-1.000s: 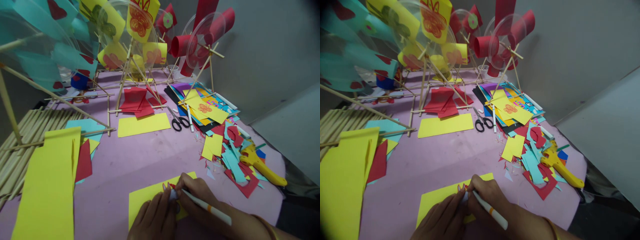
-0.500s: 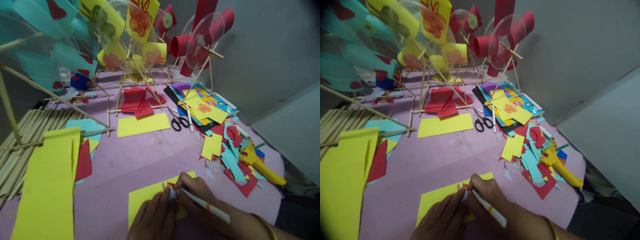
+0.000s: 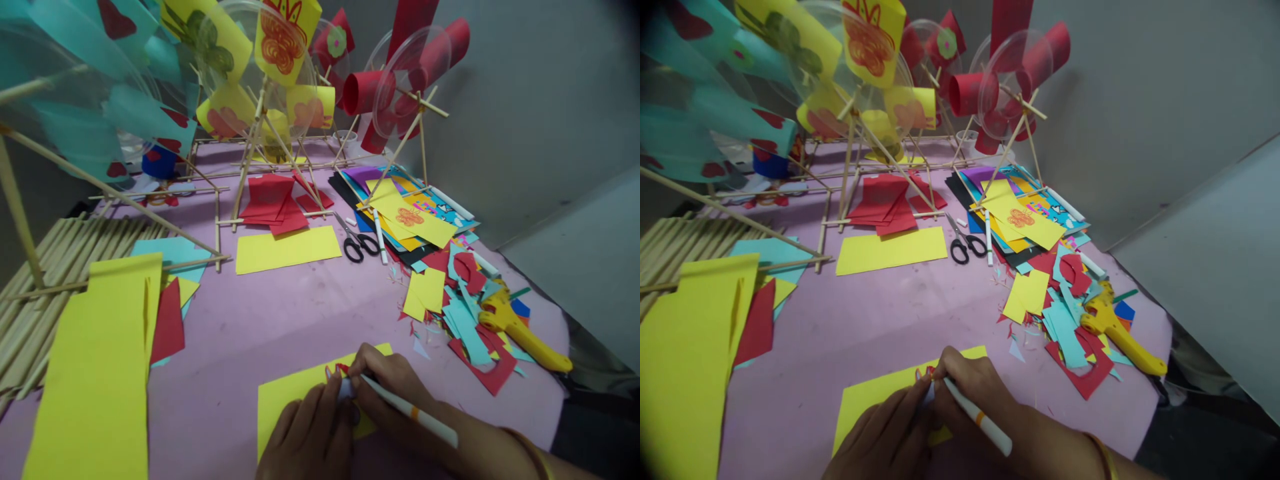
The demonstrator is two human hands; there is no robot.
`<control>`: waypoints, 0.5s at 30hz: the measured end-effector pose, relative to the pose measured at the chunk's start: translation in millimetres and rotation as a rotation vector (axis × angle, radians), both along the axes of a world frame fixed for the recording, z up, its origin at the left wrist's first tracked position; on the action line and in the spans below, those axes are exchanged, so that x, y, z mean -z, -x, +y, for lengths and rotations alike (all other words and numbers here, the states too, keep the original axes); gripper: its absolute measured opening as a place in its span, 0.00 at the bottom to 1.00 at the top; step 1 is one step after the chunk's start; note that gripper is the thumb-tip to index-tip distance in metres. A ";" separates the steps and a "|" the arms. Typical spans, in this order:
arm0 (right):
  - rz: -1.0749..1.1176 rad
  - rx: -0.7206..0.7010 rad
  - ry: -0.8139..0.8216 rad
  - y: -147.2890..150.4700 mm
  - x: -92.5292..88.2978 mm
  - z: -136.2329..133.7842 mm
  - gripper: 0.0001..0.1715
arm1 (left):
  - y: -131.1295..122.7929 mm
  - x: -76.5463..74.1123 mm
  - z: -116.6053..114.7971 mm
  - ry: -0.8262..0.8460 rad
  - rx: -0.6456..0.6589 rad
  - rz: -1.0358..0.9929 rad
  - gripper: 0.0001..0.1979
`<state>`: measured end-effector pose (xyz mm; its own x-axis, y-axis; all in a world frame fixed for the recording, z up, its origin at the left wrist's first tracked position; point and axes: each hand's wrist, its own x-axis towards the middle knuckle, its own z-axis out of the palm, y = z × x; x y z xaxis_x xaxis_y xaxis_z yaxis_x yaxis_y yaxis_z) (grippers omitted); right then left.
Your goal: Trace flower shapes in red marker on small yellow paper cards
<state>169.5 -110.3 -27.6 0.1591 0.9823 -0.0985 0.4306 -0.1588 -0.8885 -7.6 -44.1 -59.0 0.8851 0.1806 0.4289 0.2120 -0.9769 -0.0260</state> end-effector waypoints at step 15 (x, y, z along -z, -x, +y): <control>0.005 -0.010 -0.066 1.2 5.5 -0.4 0.05 | -0.7 -0.8 -0.5 -0.004 -0.004 -0.022 0.15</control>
<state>168.4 -110.7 -33.1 0.1489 0.9882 -0.0346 0.4275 -0.0959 -0.8989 -6.9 -44.6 -58.1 0.8748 0.1822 0.4490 0.2163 -0.9760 -0.0252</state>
